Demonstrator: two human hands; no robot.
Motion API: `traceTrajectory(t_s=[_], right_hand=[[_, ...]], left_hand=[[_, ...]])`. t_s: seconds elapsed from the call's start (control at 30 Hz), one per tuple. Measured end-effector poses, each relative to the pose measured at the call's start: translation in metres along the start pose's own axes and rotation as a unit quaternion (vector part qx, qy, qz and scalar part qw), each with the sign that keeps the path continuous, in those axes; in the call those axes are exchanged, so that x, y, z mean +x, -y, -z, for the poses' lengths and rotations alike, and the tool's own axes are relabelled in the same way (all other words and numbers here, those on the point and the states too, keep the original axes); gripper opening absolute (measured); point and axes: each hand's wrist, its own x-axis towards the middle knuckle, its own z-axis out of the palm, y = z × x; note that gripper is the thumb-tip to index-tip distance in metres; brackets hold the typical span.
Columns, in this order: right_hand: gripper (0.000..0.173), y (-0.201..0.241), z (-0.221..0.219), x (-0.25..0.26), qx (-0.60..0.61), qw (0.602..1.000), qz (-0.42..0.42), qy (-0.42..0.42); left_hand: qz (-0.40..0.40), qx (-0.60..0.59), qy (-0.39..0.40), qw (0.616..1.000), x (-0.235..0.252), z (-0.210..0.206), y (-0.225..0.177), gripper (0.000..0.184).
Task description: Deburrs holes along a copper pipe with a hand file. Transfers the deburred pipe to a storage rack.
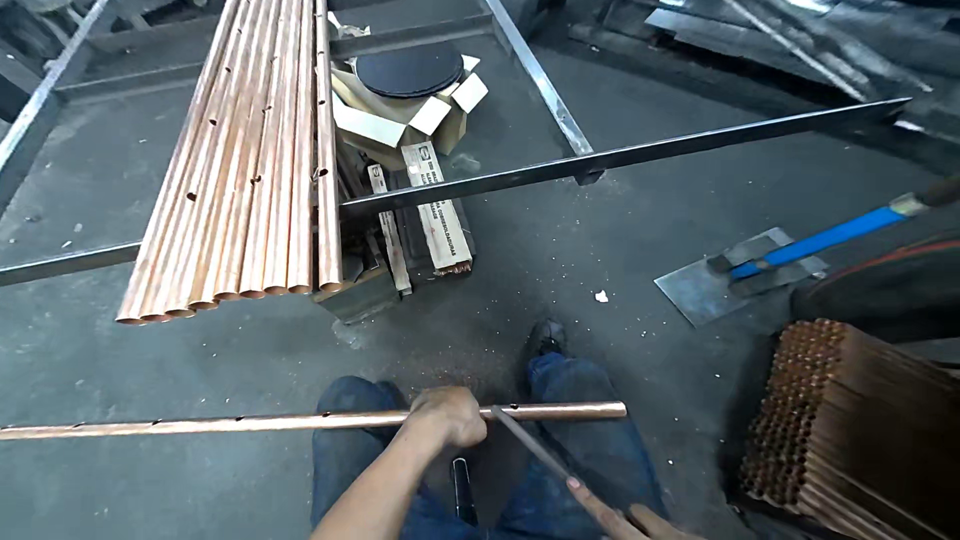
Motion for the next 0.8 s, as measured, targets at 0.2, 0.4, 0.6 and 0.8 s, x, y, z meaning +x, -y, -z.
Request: traceTrajectory(t_s=[0.2,0.4,0.6,0.8], right_hand=[[0.052,0.014,0.007,0.092,-0.019,0.999,0.016,-0.021],[0.048,0.013,0.030,0.042,-0.016,1.000,0.024,-0.006],[0.051,0.011,0.009,0.095,-0.044,0.999,0.008,-0.022],[0.048,0.008,0.036,0.052,-0.019,1.000,0.015,0.010]], left_hand=[[0.035,0.003,-0.055,0.998,0.000,-0.004,-0.001,0.037],[0.026,0.000,-0.073,0.997,-0.004,-0.011,0.005,0.037],[0.030,-0.001,-0.090,0.995,-0.002,-0.014,0.002,0.035],[0.027,-0.002,-0.092,0.995,-0.004,-0.011,0.006,0.035]])
